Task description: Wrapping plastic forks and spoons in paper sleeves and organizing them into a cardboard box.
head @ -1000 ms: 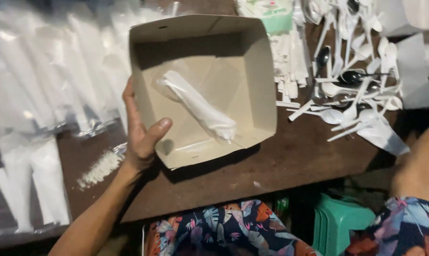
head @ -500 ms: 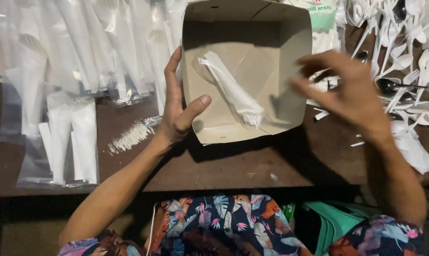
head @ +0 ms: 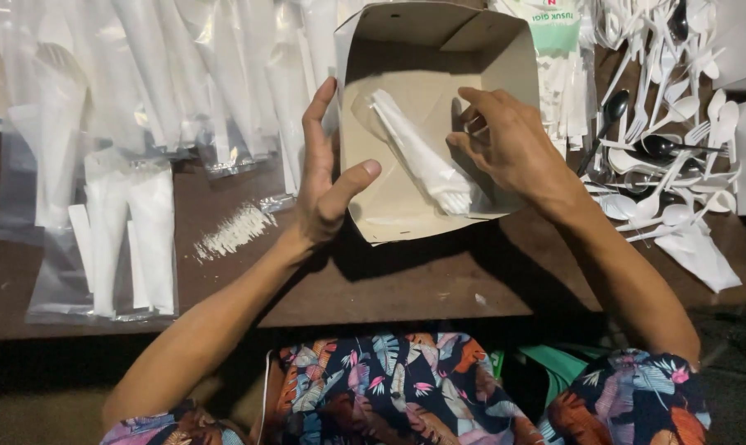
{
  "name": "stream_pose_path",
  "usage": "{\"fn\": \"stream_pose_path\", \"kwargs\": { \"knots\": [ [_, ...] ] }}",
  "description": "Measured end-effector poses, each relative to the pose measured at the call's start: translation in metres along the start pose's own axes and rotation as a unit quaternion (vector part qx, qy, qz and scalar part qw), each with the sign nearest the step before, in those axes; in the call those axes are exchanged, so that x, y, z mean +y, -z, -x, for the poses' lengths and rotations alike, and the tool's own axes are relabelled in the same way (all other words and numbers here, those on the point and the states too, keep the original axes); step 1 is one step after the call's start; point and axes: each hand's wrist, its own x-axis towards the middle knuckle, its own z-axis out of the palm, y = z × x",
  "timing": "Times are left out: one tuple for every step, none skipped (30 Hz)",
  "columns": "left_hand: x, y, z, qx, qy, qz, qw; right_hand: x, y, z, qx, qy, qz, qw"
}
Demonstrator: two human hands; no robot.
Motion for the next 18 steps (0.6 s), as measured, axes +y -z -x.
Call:
{"fn": "stream_pose_path", "kwargs": {
  "knots": [
    [-0.002,0.001,-0.001,0.000,-0.001,0.001,1.000,0.000,0.000,-0.002,0.001,0.000,0.001,1.000],
    [-0.003,0.002,-0.002,0.002,0.005,-0.004,1.000,0.000,-0.001,-0.003,0.002,-0.001,-0.018,1.000],
    [-0.005,0.003,-0.002,0.005,0.011,-0.008,1.000,0.001,-0.001,-0.004,0.004,-0.003,-0.037,0.999],
    [-0.001,0.004,-0.002,0.003,0.010,-0.009,1.000,-0.002,0.000,-0.003,0.006,-0.003,-0.038,0.999],
    [0.003,0.004,-0.002,0.006,0.017,-0.008,1.000,-0.005,0.002,-0.001,0.018,0.003,-0.006,1.000],
    [0.007,0.004,-0.002,0.010,0.025,-0.006,1.000,-0.007,0.003,0.000,0.028,0.008,0.027,0.999],
    [0.007,0.004,-0.003,0.008,0.025,-0.007,1.000,-0.005,0.005,0.000,0.030,0.008,0.026,0.999],
    [0.008,0.004,-0.003,0.017,0.020,-0.031,0.999,-0.004,0.005,0.001,0.020,0.024,0.027,0.999],
    [0.008,0.004,-0.002,0.025,0.016,-0.055,0.998,-0.002,0.005,0.001,0.011,0.041,0.027,0.999],
    [0.008,0.004,-0.002,0.023,0.016,-0.057,0.998,0.001,0.001,0.000,0.012,0.040,0.026,0.999],
    [0.009,0.003,-0.001,0.022,0.032,-0.055,0.998,0.005,-0.003,0.000,0.006,0.040,0.018,0.999],
    [0.010,0.003,-0.001,0.020,0.047,-0.053,0.997,0.009,-0.006,-0.001,0.002,0.040,0.011,0.999],
    [0.003,0.007,-0.001,0.018,0.045,-0.054,0.997,0.012,-0.008,0.000,0.004,0.040,0.010,0.999],
    [-0.003,0.013,-0.001,-0.007,0.049,-0.019,0.999,0.014,-0.011,0.000,0.036,0.048,-0.054,0.997],
    [-0.010,0.018,-0.001,-0.033,0.053,0.015,0.998,0.017,-0.013,0.001,0.068,0.057,-0.119,0.989],
    [-0.003,0.012,0.000,-0.034,0.053,0.013,0.998,0.018,-0.011,0.003,0.069,0.057,-0.121,0.989],
    [0.003,0.006,0.001,-0.026,0.057,0.009,0.998,0.019,-0.008,0.006,0.087,0.079,-0.125,0.985],
    [0.009,0.000,0.002,-0.019,0.061,0.007,0.998,0.021,-0.006,0.010,0.104,0.099,-0.128,0.981]
  ]
}}
